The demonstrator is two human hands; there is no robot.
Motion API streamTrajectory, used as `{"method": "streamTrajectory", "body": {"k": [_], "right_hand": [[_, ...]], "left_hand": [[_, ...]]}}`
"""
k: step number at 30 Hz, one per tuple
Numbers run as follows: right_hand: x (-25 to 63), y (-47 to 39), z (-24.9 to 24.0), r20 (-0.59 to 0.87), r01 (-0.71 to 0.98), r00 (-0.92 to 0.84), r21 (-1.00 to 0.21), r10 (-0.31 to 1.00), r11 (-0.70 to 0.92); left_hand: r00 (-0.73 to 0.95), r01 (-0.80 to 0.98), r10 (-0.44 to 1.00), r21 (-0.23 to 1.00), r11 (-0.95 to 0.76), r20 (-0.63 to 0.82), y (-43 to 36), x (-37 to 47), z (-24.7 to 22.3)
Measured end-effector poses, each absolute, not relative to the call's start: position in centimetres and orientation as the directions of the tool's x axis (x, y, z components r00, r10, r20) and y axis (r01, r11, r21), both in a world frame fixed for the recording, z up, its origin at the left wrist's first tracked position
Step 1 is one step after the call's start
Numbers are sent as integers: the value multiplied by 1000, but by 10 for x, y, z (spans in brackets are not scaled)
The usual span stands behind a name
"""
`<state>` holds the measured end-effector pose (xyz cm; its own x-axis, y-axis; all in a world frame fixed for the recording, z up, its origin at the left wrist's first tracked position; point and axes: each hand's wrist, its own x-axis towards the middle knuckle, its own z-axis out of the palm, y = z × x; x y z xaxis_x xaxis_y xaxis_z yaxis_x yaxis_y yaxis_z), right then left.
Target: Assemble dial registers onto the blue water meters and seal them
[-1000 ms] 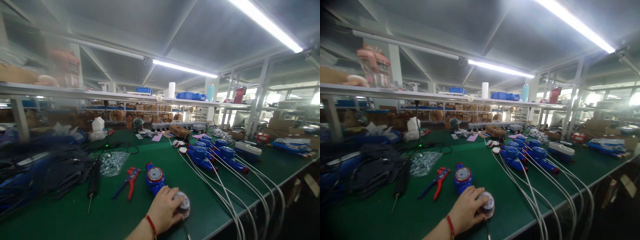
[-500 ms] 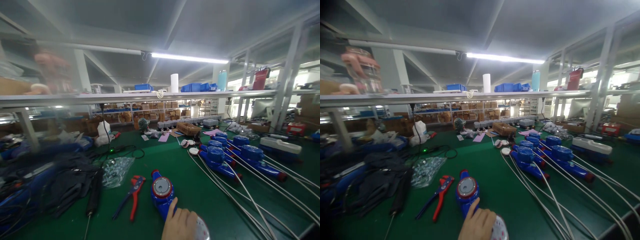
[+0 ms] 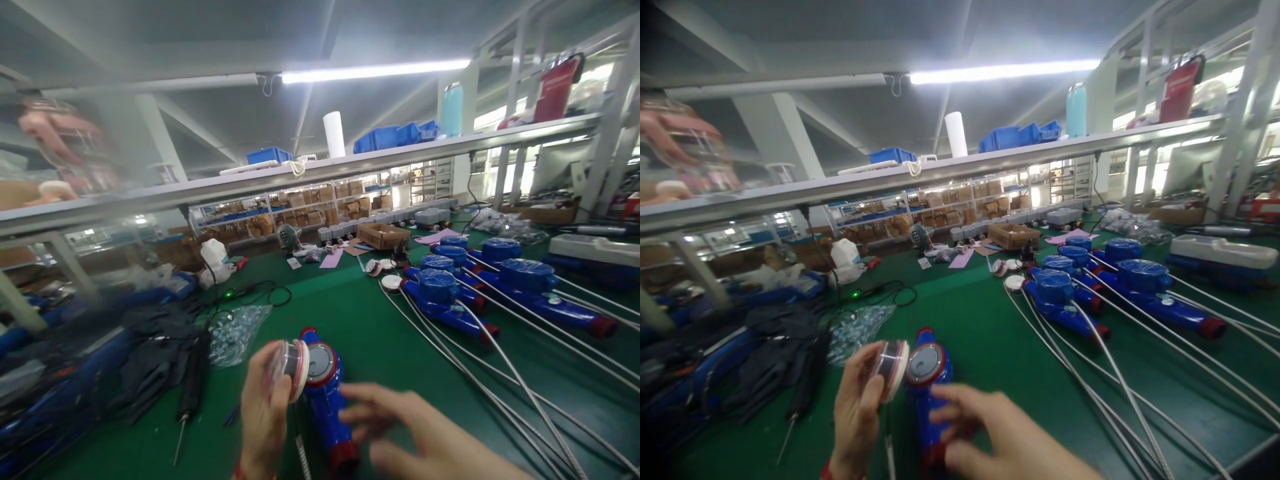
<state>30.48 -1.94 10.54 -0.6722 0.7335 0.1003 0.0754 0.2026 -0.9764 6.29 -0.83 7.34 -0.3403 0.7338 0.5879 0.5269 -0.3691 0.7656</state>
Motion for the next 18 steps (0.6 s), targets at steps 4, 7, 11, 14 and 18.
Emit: {"method": "streamTrajectory", "body": {"k": [4,7,11,14,18], "right_hand": [[264,63,72,283,-21,-322,-956,904,292],[245,85,37,310,5,-228,-948,923,320],[236,72,9,330,23,-361,-932,872,362],[238,66,6,288,1,-444,-947,848,322],[243,72,9,230,-29,-533,-967,815,254]], "left_hand": [[-127,719,803,612,-330,582,6,60,65],[-53,803,813,509,-310,579,13,64,61],[-51,865,821,436,-248,569,22,72,58],[-72,869,812,436,-234,580,29,77,56],[-97,867,819,452,-210,566,28,80,56]]}}
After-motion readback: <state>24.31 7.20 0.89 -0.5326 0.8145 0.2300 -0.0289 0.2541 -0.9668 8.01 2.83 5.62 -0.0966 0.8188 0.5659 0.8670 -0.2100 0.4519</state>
